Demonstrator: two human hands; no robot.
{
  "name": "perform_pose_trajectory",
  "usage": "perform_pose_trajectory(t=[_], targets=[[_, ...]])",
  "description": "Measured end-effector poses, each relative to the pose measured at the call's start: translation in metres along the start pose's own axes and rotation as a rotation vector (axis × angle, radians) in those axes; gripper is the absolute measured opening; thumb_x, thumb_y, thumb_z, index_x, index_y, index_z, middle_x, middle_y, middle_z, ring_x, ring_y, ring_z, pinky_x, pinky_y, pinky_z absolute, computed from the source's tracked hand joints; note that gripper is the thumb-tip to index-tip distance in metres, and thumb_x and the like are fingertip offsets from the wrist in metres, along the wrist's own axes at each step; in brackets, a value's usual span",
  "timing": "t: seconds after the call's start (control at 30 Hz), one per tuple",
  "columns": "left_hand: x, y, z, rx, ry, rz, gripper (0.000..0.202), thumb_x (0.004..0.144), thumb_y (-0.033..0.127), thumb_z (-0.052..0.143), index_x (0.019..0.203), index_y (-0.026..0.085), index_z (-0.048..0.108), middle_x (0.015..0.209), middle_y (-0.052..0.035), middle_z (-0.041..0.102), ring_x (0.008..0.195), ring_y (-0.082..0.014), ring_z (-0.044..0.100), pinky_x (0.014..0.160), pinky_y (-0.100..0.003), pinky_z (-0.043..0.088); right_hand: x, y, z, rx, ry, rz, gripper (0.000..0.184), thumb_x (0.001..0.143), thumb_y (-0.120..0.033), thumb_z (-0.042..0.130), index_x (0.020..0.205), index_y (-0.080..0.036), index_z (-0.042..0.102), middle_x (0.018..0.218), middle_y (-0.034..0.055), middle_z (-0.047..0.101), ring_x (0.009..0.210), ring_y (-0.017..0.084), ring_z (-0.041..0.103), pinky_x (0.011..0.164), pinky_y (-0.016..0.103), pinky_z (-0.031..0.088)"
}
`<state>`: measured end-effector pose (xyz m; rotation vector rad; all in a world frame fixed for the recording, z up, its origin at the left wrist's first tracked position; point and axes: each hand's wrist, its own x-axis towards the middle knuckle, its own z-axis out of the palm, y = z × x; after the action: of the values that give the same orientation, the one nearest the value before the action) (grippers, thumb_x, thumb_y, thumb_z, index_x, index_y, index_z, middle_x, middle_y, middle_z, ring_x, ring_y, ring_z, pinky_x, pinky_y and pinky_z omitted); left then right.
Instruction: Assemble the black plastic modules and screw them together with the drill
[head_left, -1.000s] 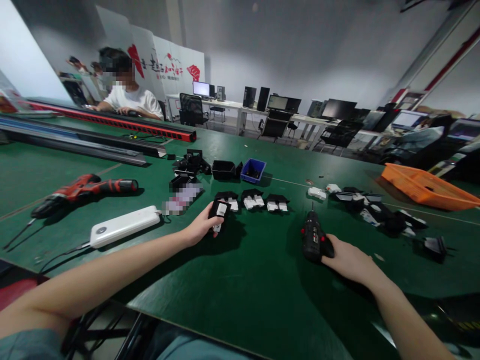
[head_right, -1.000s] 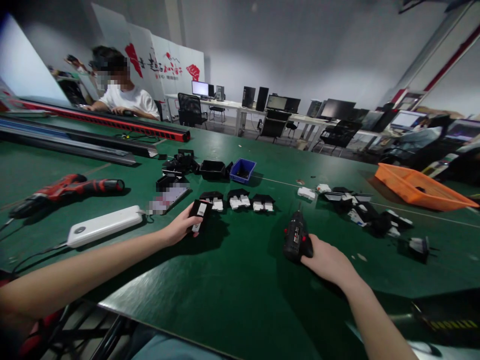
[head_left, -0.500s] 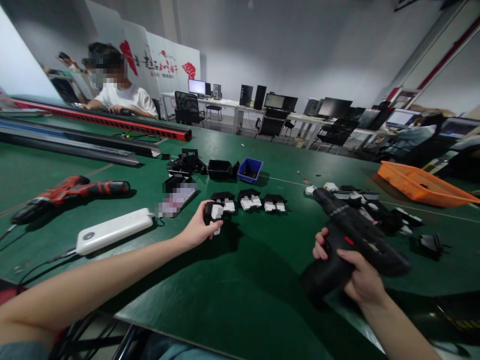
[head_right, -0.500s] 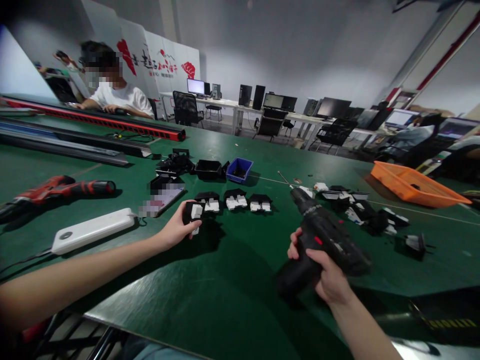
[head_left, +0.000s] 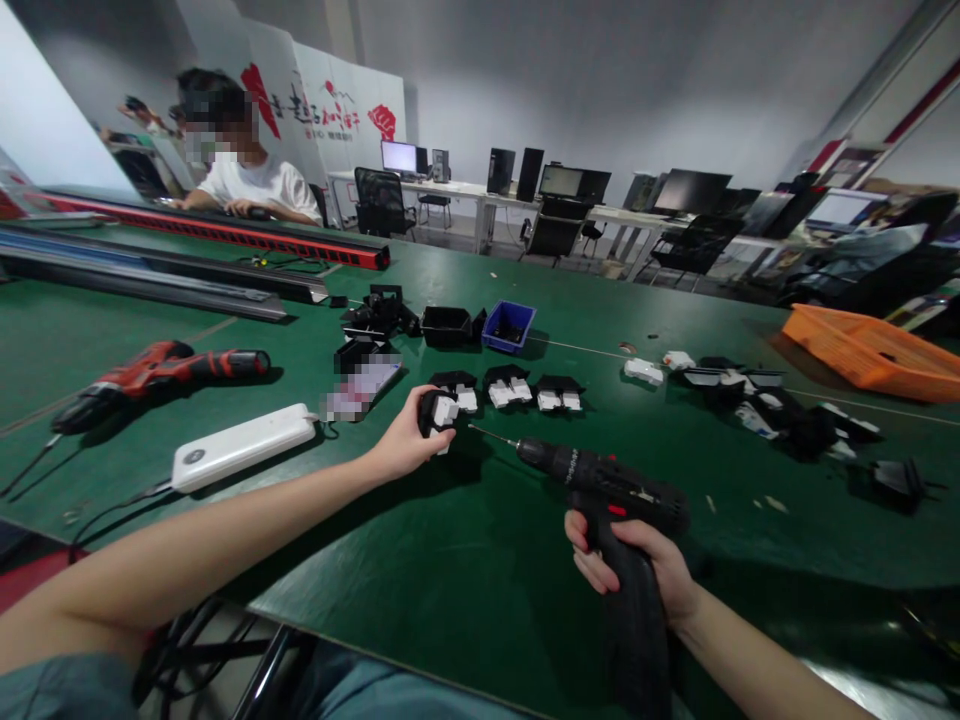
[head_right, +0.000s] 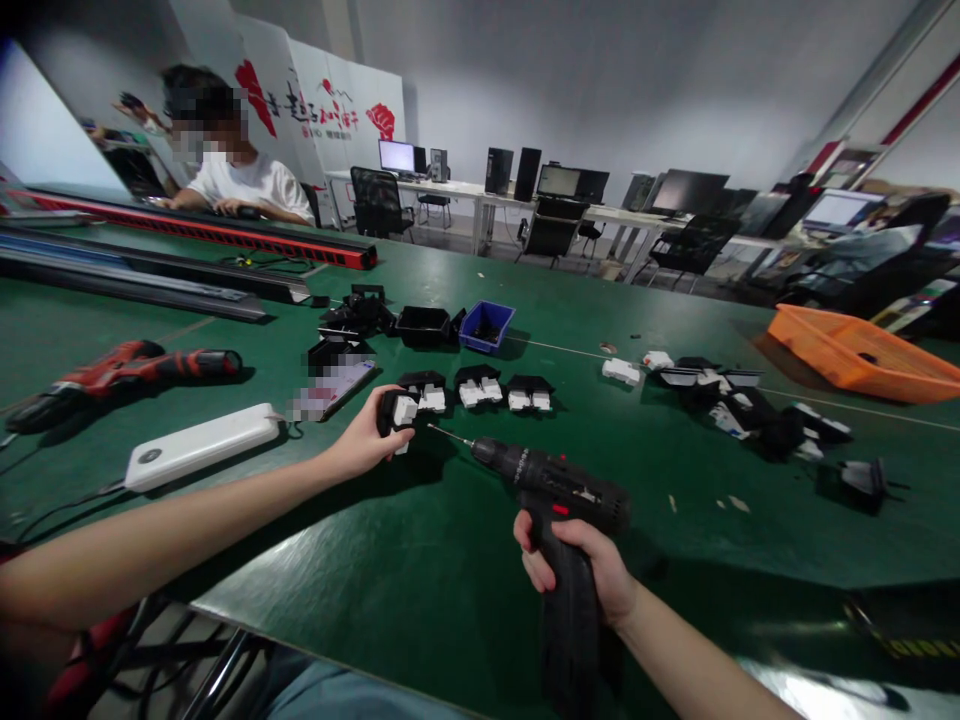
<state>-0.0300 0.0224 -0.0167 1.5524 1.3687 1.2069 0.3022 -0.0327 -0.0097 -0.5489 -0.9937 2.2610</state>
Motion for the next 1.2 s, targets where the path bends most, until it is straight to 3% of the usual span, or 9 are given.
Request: perform_pose_trajectory(t=[0.17, 0.4, 0.67, 1.2], targets=[[0.0002, -0.0031, 0.0023, 0.031, -0.002, 0.021, 0.063, 0.073, 0.031, 0.069, 0.127, 0.023, 0.036, 0.102, -0.0038, 0.056, 0.057, -0.0086, 0.054, 0.046, -0.022, 0.049, -0.0008, 0.0012, 0.0003, -0.075, -0.038, 0.003, 0.034, 0.085, -0.035, 0.044, 0.092, -0.007, 0.061, 0.056, 0.0034, 0.052, 0.049, 0.013, 0.043, 0.052, 0.026, 0.031], [-0.0003, 0.0006, 0.0033, 0.068, 0.002, 0.086, 0.06, 0.073, 0.029, 0.069, 0.124, 0.02, 0.039, 0.106, -0.0053, 0.058, 0.088, -0.0184, 0.061, 0.076, -0.032, 0.054, -0.0004, 0.0009, -0.0012, -0.12, -0.008, 0.041, 0.034, 0.083, -0.036, 0.044, 0.093, -0.008, 0.059, 0.055, 0.0026, 0.052, 0.049, 0.013, 0.042, 0.053, 0.027, 0.031], [0.0002, 0.0007, 0.0037, 0.032, 0.007, 0.071, 0.061, 0.071, 0.028, 0.07, 0.123, 0.02, 0.04, 0.102, -0.0047, 0.058, 0.088, -0.0195, 0.061, 0.073, -0.032, 0.055, 0.0002, 0.0001, 0.0006, -0.128, -0.003, 0.038, 0.033, 0.082, -0.038, 0.047, 0.091, -0.009, 0.059, 0.061, 0.0025, 0.052, 0.048, 0.012, 0.041, 0.053, 0.028, 0.032], [0.0007, -0.001, 0.0025, 0.076, -0.003, 0.124, 0.064, 0.072, 0.027, 0.07, 0.126, 0.02, 0.037, 0.112, -0.0066, 0.056, 0.103, -0.022, 0.058, 0.092, -0.037, 0.049, 0.0006, 0.0006, 0.0059, -0.15, 0.031, 0.053, 0.033, 0.084, -0.041, 0.048, 0.088, -0.01, 0.059, 0.051, 0.0004, 0.047, 0.048, 0.013, 0.041, 0.052, 0.026, 0.03]])
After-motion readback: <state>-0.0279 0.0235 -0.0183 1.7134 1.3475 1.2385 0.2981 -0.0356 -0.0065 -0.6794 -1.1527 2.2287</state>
